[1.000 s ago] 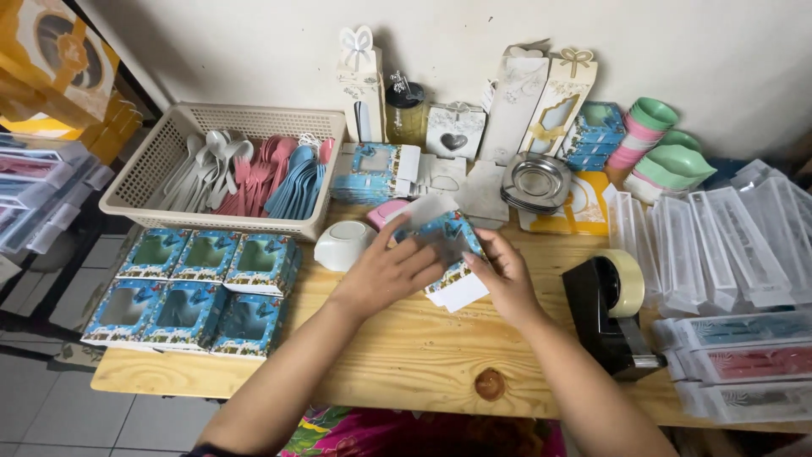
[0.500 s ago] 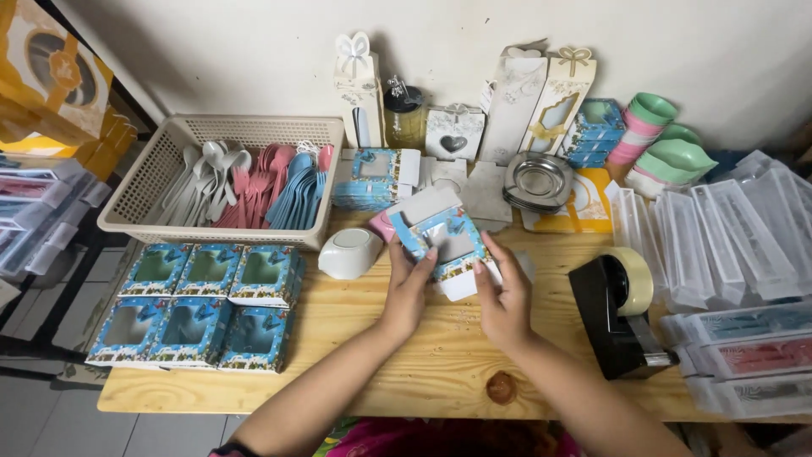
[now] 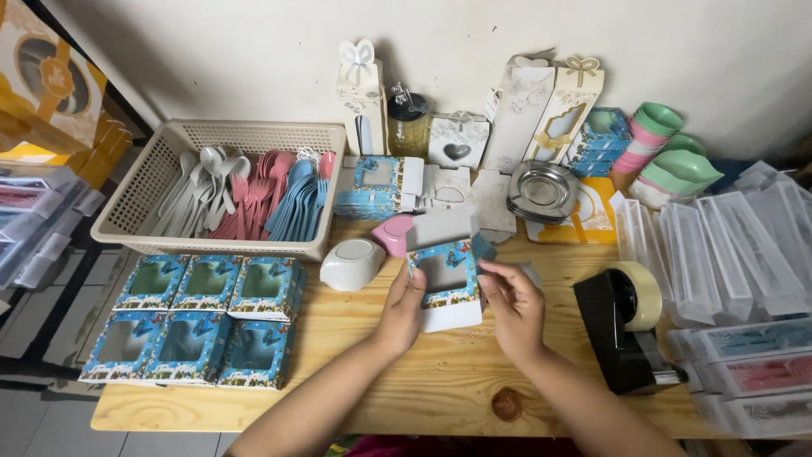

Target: Assembling pan handles by folding cardboard packaging and inserting blue plastic components into the designated slots.

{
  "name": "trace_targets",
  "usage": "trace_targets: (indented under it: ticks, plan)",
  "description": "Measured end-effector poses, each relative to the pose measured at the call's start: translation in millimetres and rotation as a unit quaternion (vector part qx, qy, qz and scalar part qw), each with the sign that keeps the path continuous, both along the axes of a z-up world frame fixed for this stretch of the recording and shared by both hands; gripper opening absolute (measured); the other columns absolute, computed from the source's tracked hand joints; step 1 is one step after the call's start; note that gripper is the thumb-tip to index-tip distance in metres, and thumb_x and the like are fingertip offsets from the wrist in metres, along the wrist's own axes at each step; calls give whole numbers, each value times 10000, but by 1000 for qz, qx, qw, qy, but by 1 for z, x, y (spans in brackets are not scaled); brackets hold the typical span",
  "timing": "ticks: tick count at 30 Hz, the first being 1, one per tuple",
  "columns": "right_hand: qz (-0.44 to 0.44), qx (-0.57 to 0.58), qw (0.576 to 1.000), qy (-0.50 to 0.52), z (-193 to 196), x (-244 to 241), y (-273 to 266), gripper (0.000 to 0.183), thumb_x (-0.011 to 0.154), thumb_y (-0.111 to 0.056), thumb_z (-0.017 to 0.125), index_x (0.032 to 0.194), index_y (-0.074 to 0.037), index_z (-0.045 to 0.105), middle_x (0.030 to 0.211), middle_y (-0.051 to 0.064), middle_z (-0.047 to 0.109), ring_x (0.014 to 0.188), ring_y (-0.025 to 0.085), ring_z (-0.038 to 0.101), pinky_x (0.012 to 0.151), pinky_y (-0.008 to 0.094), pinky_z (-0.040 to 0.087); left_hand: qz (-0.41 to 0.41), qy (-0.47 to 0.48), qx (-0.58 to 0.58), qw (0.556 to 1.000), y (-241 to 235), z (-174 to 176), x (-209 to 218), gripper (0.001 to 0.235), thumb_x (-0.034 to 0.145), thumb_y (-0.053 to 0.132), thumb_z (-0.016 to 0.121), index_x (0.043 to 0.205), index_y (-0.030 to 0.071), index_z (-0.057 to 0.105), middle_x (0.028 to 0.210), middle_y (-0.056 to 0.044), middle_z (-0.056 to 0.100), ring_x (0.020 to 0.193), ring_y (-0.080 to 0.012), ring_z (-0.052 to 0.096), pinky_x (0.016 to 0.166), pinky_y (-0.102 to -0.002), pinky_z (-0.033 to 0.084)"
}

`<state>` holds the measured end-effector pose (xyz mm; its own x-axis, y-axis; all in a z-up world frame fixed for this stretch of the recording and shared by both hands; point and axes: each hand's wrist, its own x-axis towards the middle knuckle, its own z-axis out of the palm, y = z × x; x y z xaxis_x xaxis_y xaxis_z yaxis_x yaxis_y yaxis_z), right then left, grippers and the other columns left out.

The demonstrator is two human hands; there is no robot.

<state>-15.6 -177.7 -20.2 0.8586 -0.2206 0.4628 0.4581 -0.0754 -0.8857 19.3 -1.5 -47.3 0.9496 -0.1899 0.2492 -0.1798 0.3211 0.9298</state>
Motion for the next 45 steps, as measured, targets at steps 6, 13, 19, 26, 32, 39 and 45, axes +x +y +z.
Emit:
trace_targets:
  ticks: [6,13,19,26,32,39,45]
  plan:
    - [34,46,996,68,19,1,-3,354,892,-30,757,1235,14,684,940,104,767,854,91,644,819,301,572,7,18,-57,998,-1,50,-7,305,1061,288,501,1024,76,717,828,32,631,814,-54,515,768,-244,467]
    - [29,20,997,62,8,8,-15,139,903,-40,770,1037,-12,748,749,53,701,726,64,572,719,249,538,11,43,-54,998,-3,47,-9,302,1064,248,529,802,134,625,653,106,459,641,-2,398,594,-173,296]
    - [14,1,998,63,11,7,-14,140,915,-47,764,1048,-12,736,732,57,694,718,64,554,706,238,508,-2,58,-54,997,-4,42,-8,317,1056,342,544,899,112,695,739,58,605,742,-29,513,693,-185,397]
    - [-9,18,998,65,15,18,-28,417,962,-49,706,1368,-25,616,922,72,746,832,68,607,809,237,519,-17,38,-64,997,0,24,7,486,1029,92,540,1499,0,457,1116,-128,711,1010,-165,663,878,-322,573]
    - [-25,-111,993,-8,21,10,-23,430,1002,27,555,1429,-23,556,1146,166,719,1061,259,652,936,415,552,43,0,-9,999,0,43,1,455,952,54,675,1397,7,590,1012,-101,738,877,-104,620,741,-262,560]
    - [-80,-512,801,-300,25,21,-43,577,927,4,593,1418,-296,621,1525,165,477,1347,468,523,1054,541,489,76,-8,69,995,13,52,2,485,1045,124,514,1514,34,430,1483,-233,517,1423,-348,411,1156,-501,389]
    - [-92,-583,747,-306,29,14,-38,469,921,-69,638,1309,-324,702,1409,-60,632,1367,285,532,992,405,507,36,-30,86,995,9,61,-9,508,1038,53,471,1539,49,384,1555,-233,421,1484,-345,282,1217,-510,265]
